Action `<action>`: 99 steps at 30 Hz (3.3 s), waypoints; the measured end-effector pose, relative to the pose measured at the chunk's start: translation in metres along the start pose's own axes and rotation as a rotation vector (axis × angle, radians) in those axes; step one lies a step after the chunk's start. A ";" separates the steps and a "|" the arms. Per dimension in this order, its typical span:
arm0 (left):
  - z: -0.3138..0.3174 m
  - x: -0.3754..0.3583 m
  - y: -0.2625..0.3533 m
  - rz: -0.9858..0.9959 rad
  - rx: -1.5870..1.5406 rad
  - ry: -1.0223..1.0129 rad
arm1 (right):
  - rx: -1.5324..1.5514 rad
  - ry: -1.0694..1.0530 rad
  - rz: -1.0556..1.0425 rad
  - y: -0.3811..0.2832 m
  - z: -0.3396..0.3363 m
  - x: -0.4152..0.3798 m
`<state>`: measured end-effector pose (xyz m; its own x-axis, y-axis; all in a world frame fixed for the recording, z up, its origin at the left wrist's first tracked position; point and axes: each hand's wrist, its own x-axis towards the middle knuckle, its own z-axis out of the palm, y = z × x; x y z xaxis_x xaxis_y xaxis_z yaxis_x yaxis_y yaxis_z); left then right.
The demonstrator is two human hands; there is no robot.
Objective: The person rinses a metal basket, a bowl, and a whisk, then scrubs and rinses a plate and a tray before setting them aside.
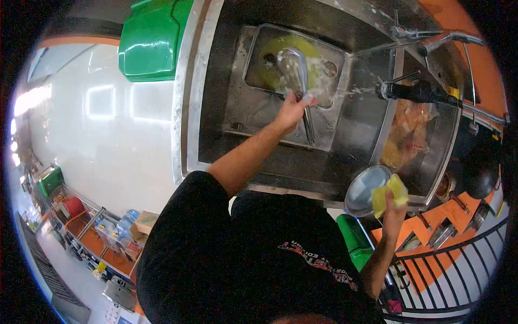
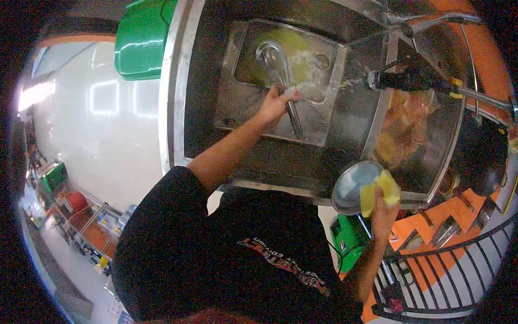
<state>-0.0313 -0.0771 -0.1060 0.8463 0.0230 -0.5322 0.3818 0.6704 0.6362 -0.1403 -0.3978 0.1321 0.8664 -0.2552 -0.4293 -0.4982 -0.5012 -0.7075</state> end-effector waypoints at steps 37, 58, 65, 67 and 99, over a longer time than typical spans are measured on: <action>0.194 0.108 0.065 0.318 0.806 -0.485 | 0.898 -0.155 -0.079 -0.159 0.148 0.315; 0.243 0.121 0.142 0.570 0.747 -0.371 | 1.178 -0.089 -0.103 -0.150 0.163 0.292; 0.221 0.139 0.087 0.147 0.065 -0.288 | 0.471 0.370 -0.306 -0.166 0.157 0.322; 0.227 0.145 0.098 0.235 -0.056 -0.253 | 0.167 0.505 -0.533 -0.178 0.148 0.287; 0.261 0.153 0.141 -0.317 0.033 -0.556 | 0.828 -0.200 0.007 -0.158 0.141 0.278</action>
<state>0.2488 -0.1723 0.0485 0.7535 -0.5663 -0.3342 0.6488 0.5580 0.5174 0.1747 -0.2727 0.0455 0.8797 -0.0656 -0.4710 -0.4356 0.2861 -0.8534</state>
